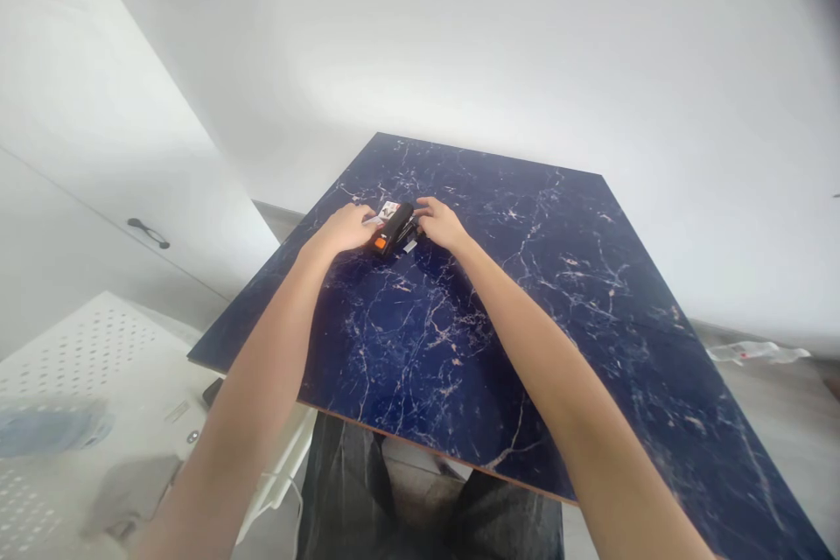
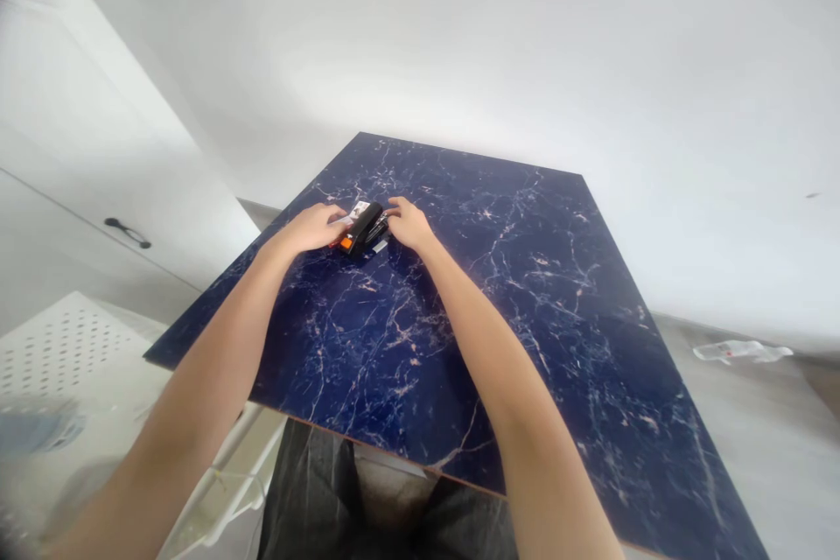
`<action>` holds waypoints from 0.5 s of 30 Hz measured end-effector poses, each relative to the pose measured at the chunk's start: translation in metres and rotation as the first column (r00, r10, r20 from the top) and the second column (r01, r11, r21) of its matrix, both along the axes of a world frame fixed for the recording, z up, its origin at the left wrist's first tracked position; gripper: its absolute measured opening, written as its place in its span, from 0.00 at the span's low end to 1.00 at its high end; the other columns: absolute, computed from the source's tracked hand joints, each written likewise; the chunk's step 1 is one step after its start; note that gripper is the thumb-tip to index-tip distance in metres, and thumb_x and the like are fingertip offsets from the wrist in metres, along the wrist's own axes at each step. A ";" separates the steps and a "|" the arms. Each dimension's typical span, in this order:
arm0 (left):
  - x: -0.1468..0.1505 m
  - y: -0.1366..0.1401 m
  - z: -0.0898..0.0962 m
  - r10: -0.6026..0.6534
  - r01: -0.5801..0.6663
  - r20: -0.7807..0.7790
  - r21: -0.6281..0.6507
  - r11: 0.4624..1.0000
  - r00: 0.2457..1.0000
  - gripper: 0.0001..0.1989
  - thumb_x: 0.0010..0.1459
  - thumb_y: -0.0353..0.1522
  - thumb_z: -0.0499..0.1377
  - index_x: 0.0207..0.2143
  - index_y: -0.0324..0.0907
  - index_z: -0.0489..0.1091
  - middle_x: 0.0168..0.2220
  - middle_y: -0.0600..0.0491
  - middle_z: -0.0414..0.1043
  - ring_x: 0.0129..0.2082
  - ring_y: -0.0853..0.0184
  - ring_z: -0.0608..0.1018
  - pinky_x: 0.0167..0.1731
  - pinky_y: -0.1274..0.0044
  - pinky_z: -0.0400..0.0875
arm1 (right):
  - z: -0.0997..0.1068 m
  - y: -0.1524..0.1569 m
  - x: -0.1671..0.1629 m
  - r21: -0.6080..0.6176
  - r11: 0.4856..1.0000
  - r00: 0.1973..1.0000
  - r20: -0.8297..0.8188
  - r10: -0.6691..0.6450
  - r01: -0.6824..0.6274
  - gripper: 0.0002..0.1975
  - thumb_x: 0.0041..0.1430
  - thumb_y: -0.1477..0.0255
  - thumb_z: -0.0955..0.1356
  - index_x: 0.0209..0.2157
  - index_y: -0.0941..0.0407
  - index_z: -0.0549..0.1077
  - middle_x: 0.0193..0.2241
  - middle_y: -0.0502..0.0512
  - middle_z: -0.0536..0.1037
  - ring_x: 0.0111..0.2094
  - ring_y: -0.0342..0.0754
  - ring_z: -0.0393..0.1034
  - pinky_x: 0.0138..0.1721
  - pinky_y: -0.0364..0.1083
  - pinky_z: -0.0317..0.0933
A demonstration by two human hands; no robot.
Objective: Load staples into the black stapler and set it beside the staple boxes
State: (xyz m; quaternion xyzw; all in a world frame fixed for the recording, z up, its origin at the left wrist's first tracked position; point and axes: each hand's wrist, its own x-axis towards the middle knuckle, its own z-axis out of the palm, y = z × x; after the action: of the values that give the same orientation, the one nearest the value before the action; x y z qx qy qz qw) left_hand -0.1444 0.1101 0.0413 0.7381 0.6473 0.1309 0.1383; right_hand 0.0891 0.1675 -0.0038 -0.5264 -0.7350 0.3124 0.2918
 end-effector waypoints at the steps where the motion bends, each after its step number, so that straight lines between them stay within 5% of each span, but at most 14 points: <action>1: -0.002 0.000 0.000 -0.023 0.023 -0.001 -0.022 0.999 1.000 0.17 0.64 0.45 0.59 0.46 0.44 0.78 0.47 0.42 0.80 0.41 0.53 0.81 0.37 0.70 0.72 | -0.001 -0.002 0.002 -0.017 1.000 1.000 -0.020 0.014 -0.014 0.33 0.55 0.82 0.62 0.63 0.57 0.69 0.56 0.60 0.81 0.47 0.52 0.81 0.53 0.53 0.74; 6: -0.008 -0.002 0.004 -0.038 0.036 -0.036 -0.039 0.999 0.999 0.13 0.54 0.43 0.66 0.36 0.44 0.77 0.37 0.45 0.80 0.34 0.55 0.79 0.32 0.71 0.67 | -0.003 -0.020 0.017 -0.057 0.996 0.995 -0.080 0.059 -0.063 0.32 0.55 0.81 0.64 0.63 0.54 0.69 0.61 0.61 0.77 0.43 0.49 0.80 0.49 0.53 0.75; 11: 0.024 -0.019 0.020 0.152 -0.156 0.040 0.351 0.923 0.988 0.18 0.64 0.44 0.59 0.47 0.40 0.75 0.40 0.43 0.79 0.38 0.54 0.78 0.36 0.69 0.66 | -0.009 -0.037 0.025 -0.079 0.997 0.991 -0.133 0.009 -0.019 0.30 0.57 0.78 0.66 0.62 0.53 0.69 0.60 0.62 0.77 0.44 0.50 0.80 0.47 0.52 0.75; 13: 0.049 -0.030 0.023 0.046 -0.060 0.045 0.422 0.905 0.998 0.20 0.68 0.43 0.56 0.55 0.41 0.71 0.41 0.44 0.79 0.38 0.55 0.78 0.39 0.67 0.67 | -0.013 -0.041 0.024 -0.090 0.995 0.985 -0.167 -0.046 0.031 0.26 0.61 0.76 0.64 0.61 0.54 0.69 0.57 0.63 0.79 0.41 0.49 0.81 0.45 0.50 0.75; 15: 0.074 -0.041 0.019 -0.078 0.110 -0.090 0.441 0.891 0.993 0.17 0.68 0.42 0.56 0.52 0.41 0.73 0.40 0.44 0.79 0.41 0.51 0.78 0.45 0.62 0.66 | -0.014 -0.045 0.022 -0.088 0.992 0.974 -0.197 -0.111 0.095 0.22 0.68 0.72 0.59 0.61 0.55 0.69 0.53 0.63 0.81 0.40 0.48 0.81 0.42 0.49 0.75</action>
State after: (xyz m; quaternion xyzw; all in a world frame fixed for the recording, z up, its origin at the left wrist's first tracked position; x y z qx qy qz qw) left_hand -0.0703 0.0693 0.0603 0.7848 0.5680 0.2427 -0.0507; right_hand 0.1106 0.1229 -0.0178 -0.5405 -0.6606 0.3770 0.3596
